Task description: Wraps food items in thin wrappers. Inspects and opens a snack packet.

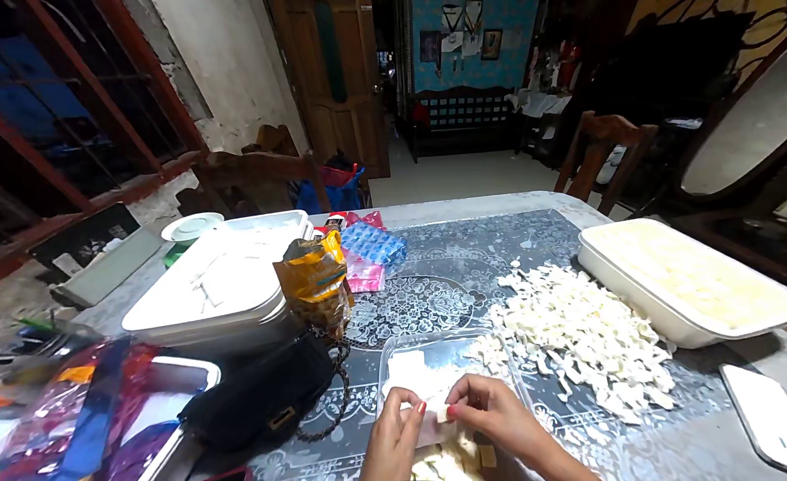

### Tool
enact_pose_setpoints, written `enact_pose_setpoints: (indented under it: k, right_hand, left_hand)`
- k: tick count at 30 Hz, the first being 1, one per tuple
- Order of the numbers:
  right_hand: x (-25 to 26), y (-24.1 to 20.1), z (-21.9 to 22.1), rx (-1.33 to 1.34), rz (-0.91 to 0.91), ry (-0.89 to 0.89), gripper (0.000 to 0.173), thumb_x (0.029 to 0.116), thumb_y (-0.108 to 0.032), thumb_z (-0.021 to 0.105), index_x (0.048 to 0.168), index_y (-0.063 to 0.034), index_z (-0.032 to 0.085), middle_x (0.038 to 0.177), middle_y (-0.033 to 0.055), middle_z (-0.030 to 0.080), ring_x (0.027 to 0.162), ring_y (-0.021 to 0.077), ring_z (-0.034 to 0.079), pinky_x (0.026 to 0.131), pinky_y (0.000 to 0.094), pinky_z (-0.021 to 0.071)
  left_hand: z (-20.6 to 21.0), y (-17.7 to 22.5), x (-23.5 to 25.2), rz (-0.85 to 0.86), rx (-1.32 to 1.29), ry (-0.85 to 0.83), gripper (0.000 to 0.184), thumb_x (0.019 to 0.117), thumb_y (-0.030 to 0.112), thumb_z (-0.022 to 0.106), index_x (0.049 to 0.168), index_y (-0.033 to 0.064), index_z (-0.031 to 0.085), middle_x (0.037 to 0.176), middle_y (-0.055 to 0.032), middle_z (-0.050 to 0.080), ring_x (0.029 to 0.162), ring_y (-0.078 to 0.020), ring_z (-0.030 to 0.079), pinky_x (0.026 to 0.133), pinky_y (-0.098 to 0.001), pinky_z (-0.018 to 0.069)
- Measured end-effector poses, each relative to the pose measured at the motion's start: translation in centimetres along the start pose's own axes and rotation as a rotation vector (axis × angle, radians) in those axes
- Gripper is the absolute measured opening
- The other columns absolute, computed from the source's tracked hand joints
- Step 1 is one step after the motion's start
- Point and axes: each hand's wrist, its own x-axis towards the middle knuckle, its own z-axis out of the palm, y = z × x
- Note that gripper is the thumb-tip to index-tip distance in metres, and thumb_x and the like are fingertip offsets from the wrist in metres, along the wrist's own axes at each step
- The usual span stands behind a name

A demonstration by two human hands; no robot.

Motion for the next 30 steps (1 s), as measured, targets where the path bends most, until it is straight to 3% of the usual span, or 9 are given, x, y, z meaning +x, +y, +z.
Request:
enact_pose_setpoints:
  k: [4, 8, 13, 17, 20, 22, 25, 27, 30]
  right_hand:
    - [-0.3, 0.4, 1.2, -0.16, -0.034, 0.033, 0.019, 0.0959, -0.017, 0.067, 0.104, 0.0003, 0.069, 0.086, 0.0048, 0.069, 0.074, 0.0067, 0.062, 0.071, 0.0252, 0.0518]
    - [0.0, 1.5, 1.4, -0.09, -0.177, 0.094, 0.017, 0.0925, -0.011, 0.069, 0.101, 0.0027, 0.072, 0.116, 0.0152, 0.067, 0.104, 0.0152, 0.065, 0.087, 0.0279, 0.0549]
    - [0.2, 0.9, 1.2, 0.149, -0.153, 0.133, 0.012, 0.0977, -0.009, 0.06, 0.107, -0.0017, 0.062, 0.093, -0.0007, 0.07, 0.08, 0.0029, 0.066, 0.074, 0.0223, 0.0557]
    - [0.2, 2.1, 2.0, -0.266, -0.42, 0.051, 0.018, 0.0925, -0.011, 0.067, 0.101, 0.0048, 0.07, 0.102, 0.0169, 0.073, 0.1, 0.0272, 0.069, 0.089, 0.0414, 0.0547]
    - [0.6, 2.7, 1.7, -0.377, -0.597, 0.03, 0.023, 0.0885, -0.025, 0.077, 0.094, -0.003, 0.073, 0.108, 0.015, 0.072, 0.11, 0.0292, 0.065, 0.096, 0.0422, 0.0509]
    - [0.6, 2.7, 1.6, -0.284, -0.563, 0.074, 0.018, 0.0879, -0.021, 0.077, 0.09, -0.0031, 0.074, 0.104, 0.0112, 0.072, 0.107, 0.0193, 0.065, 0.094, 0.0319, 0.0512]
    - [0.2, 2.1, 1.7, -0.091, -0.315, 0.139, 0.016, 0.0878, -0.013, 0.075, 0.089, 0.0019, 0.071, 0.086, 0.0046, 0.07, 0.079, 0.0027, 0.064, 0.075, 0.0184, 0.053]
    - [0.0, 1.5, 1.7, -0.037, -0.171, 0.142, 0.016, 0.0894, -0.013, 0.073, 0.094, 0.0009, 0.068, 0.079, 0.0, 0.066, 0.068, -0.0008, 0.058, 0.066, 0.0172, 0.0488]
    - [0.1, 0.9, 0.7, -0.047, -0.07, 0.055, 0.024, 0.097, -0.01, 0.064, 0.117, 0.0028, 0.069, 0.089, 0.0057, 0.07, 0.074, 0.0053, 0.063, 0.073, 0.0242, 0.054]
  left_hand:
    - [0.8, 0.2, -0.5, -0.021, -0.068, 0.028, 0.015, 0.1002, 0.008, 0.057, 0.11, -0.0033, 0.054, 0.066, 0.0012, 0.059, 0.057, -0.004, 0.055, 0.06, -0.0245, 0.0488]
    - [0.9, 0.8, -0.7, -0.033, -0.146, 0.038, 0.029, 0.0903, 0.0, 0.069, 0.116, -0.0047, 0.057, 0.082, -0.0054, 0.074, 0.071, -0.0084, 0.07, 0.071, -0.0279, 0.0586]
    - [0.3, 0.8, -0.6, 0.015, -0.133, -0.005, 0.016, 0.0881, -0.003, 0.068, 0.103, -0.0026, 0.072, 0.094, -0.0044, 0.074, 0.073, -0.0016, 0.067, 0.072, -0.0206, 0.0571]
    - [-0.1, 1.0, -0.1, -0.164, -0.291, -0.065, 0.011, 0.0859, -0.004, 0.071, 0.093, 0.0019, 0.067, 0.08, -0.0009, 0.071, 0.063, -0.0059, 0.066, 0.063, -0.0238, 0.0574]
    - [-0.5, 1.5, 0.3, -0.296, -0.469, -0.066, 0.013, 0.0974, -0.004, 0.058, 0.11, -0.0006, 0.061, 0.085, -0.0051, 0.073, 0.074, -0.0125, 0.072, 0.072, -0.0294, 0.0616]
    - [-0.7, 2.1, 0.3, -0.33, -0.499, -0.064, 0.017, 0.1003, -0.004, 0.053, 0.113, -0.0026, 0.064, 0.09, -0.0059, 0.073, 0.077, -0.0127, 0.072, 0.075, -0.0292, 0.062]
    - [-0.2, 2.1, -0.3, -0.197, -0.36, -0.08, 0.016, 0.095, -0.002, 0.061, 0.11, -0.0049, 0.066, 0.093, -0.0054, 0.073, 0.078, -0.0106, 0.072, 0.076, -0.0279, 0.0618]
    - [0.2, 1.3, -0.5, -0.039, -0.163, -0.024, 0.018, 0.0862, 0.002, 0.074, 0.102, -0.0034, 0.069, 0.091, -0.005, 0.072, 0.077, -0.0066, 0.068, 0.072, -0.024, 0.0577]
    - [0.0, 0.8, -0.4, 0.006, -0.082, 0.024, 0.008, 0.0892, 0.001, 0.069, 0.097, -0.0018, 0.071, 0.087, -0.0043, 0.073, 0.073, -0.0057, 0.069, 0.07, -0.0238, 0.0587]
